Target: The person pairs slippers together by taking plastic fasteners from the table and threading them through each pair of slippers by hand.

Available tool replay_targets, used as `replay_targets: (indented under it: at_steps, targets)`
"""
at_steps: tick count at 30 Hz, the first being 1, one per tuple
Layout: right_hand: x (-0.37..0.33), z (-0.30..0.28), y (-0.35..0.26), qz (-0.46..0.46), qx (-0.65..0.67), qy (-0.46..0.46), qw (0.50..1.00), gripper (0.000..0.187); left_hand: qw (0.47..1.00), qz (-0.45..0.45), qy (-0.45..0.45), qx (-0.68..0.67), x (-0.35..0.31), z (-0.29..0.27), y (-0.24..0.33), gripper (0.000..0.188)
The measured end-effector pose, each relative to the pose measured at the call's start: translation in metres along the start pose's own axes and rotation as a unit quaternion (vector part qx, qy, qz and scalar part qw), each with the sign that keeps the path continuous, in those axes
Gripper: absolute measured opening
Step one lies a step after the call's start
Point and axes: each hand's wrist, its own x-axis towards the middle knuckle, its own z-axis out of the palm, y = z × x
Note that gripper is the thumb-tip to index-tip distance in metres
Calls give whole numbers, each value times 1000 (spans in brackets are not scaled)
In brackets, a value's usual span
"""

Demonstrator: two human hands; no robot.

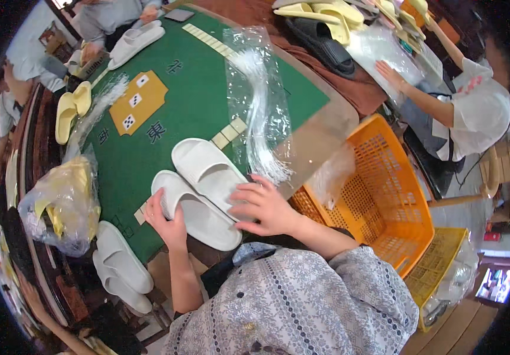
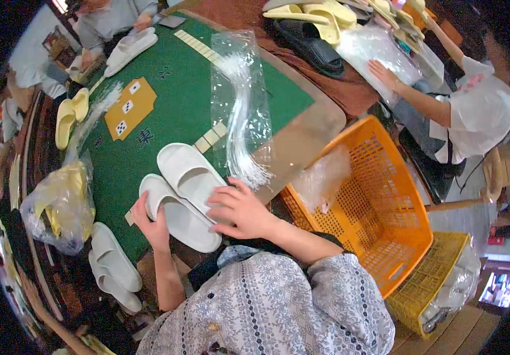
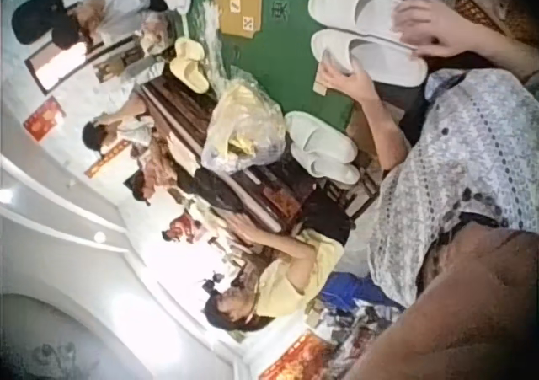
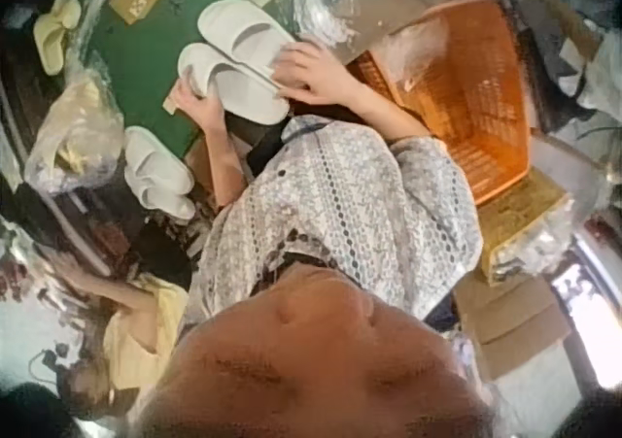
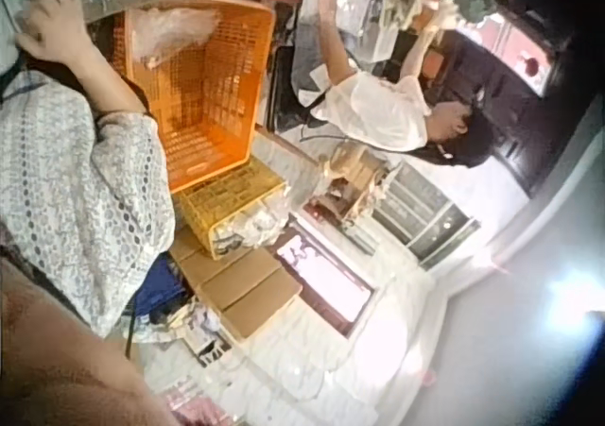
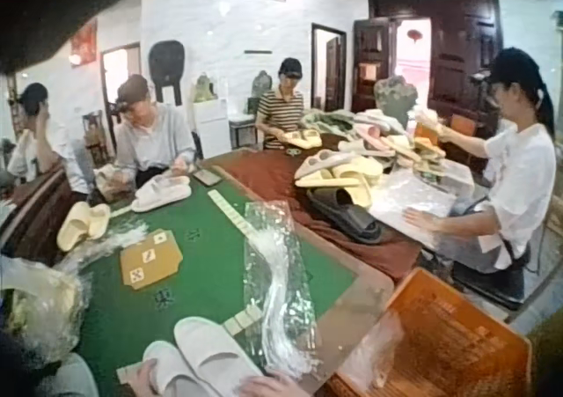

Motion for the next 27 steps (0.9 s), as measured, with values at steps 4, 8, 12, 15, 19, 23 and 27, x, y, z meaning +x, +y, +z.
replay_targets:
  at_steps: [4, 8, 12, 15, 19, 23, 27]
  targets:
    - [2, -32, 9, 58, -96, 145, 983, 11, 1000, -27, -8, -5, -1, -3, 2, 53]
    - [0, -63, 26, 224, -156, 184, 944, 9, 1000, -19, -9, -12, 0, -7, 5, 52]
    - [-17, -73, 35, 316, -177, 131, 923, 8, 1000, -19, -6, -10, 2, -7, 6, 52]
    - [-23, -75, 35, 333, -174, 102, 921, 11, 1000, -17, -5, -7, 4, -9, 7, 52]
    - [-24, -68, 40, 333, -172, 97, 922, 15, 1000, -25, -13, 2, 6, -9, 9, 54]
    - [-22, -62, 42, 352, -152, 113, 917, 16, 999, -31, -13, 9, 4, -8, 7, 56]
    - [-25, -59, 47, 347, -149, 119, 918, 13, 1000, -30, -9, 2, 2, -7, 8, 56]
